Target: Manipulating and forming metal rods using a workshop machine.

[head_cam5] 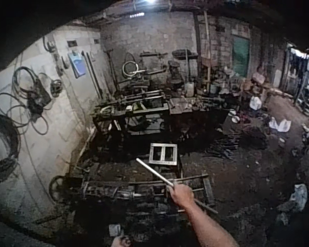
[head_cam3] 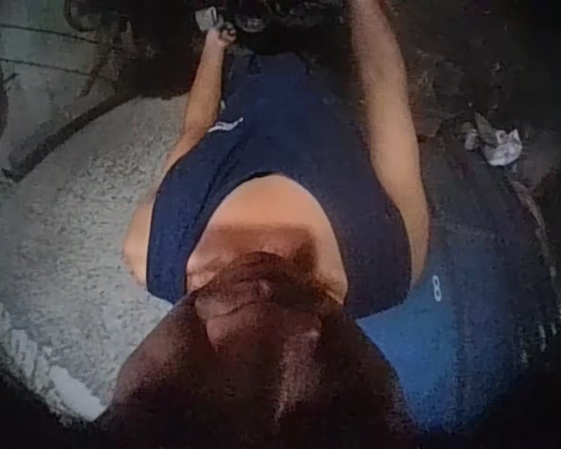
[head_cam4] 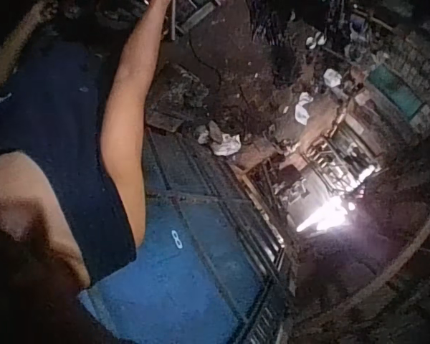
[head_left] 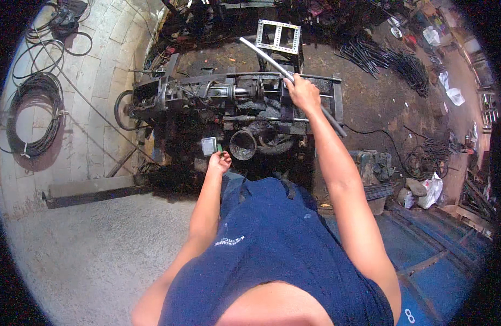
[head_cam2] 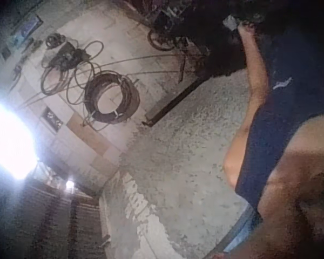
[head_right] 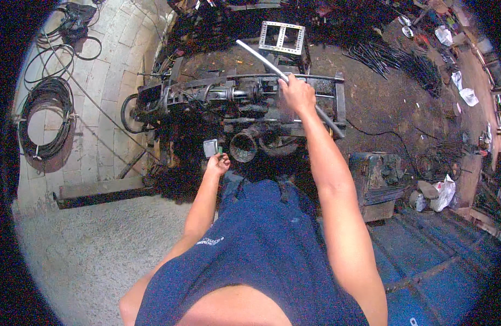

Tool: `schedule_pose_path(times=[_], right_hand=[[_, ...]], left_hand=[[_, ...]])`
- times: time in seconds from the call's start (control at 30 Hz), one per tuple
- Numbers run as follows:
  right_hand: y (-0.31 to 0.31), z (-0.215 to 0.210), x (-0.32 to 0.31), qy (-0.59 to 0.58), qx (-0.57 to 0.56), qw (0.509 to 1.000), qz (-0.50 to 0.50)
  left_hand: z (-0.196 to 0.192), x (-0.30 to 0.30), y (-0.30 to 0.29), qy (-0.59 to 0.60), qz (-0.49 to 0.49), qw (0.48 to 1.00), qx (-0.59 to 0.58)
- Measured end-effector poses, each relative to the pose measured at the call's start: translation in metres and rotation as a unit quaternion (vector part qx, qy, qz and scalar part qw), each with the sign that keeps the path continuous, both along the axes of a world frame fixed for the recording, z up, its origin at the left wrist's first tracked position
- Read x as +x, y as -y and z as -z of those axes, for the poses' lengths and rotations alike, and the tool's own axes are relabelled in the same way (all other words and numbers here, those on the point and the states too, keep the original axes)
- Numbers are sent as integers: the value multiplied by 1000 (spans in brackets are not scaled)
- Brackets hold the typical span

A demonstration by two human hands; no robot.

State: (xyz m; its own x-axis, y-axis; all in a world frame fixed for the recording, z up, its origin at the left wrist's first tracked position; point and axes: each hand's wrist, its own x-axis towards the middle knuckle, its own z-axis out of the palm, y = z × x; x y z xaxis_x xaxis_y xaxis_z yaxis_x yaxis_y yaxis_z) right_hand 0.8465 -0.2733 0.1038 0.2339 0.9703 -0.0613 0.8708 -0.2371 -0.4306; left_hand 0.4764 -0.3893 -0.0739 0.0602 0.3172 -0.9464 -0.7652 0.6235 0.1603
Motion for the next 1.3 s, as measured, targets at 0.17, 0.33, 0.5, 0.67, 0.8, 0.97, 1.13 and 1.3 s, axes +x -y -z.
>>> schedule_pose_path(times=[0.17,0.33,0.5,0.67,0.8,0.97,1.13,1.3], right_hand=[[5,-1,9,5,8,1000,5],[4,1,2,-2,13,1000,15],[3,0,2,30,17,999,1],[7,4,9,19,11,999,24],[4,2,-2,57,25,998,30],[6,6,9,46,38,998,22],[8,11,4,63,54,996,45],[7,-1,2,63,53,996,18]], left_hand=[[10,-4,3,5,-4,1000,22],[13,-6,2,14,16,1000,20],[9,-5,6,7,11,999,30],[5,-4,7,15,16,999,25],[1,-2,7,-2,29,999,31],[5,-7,8,0,24,999,33],[-10,7,4,-22,39,999,23],[2,-4,6,-20,40,999,24]])
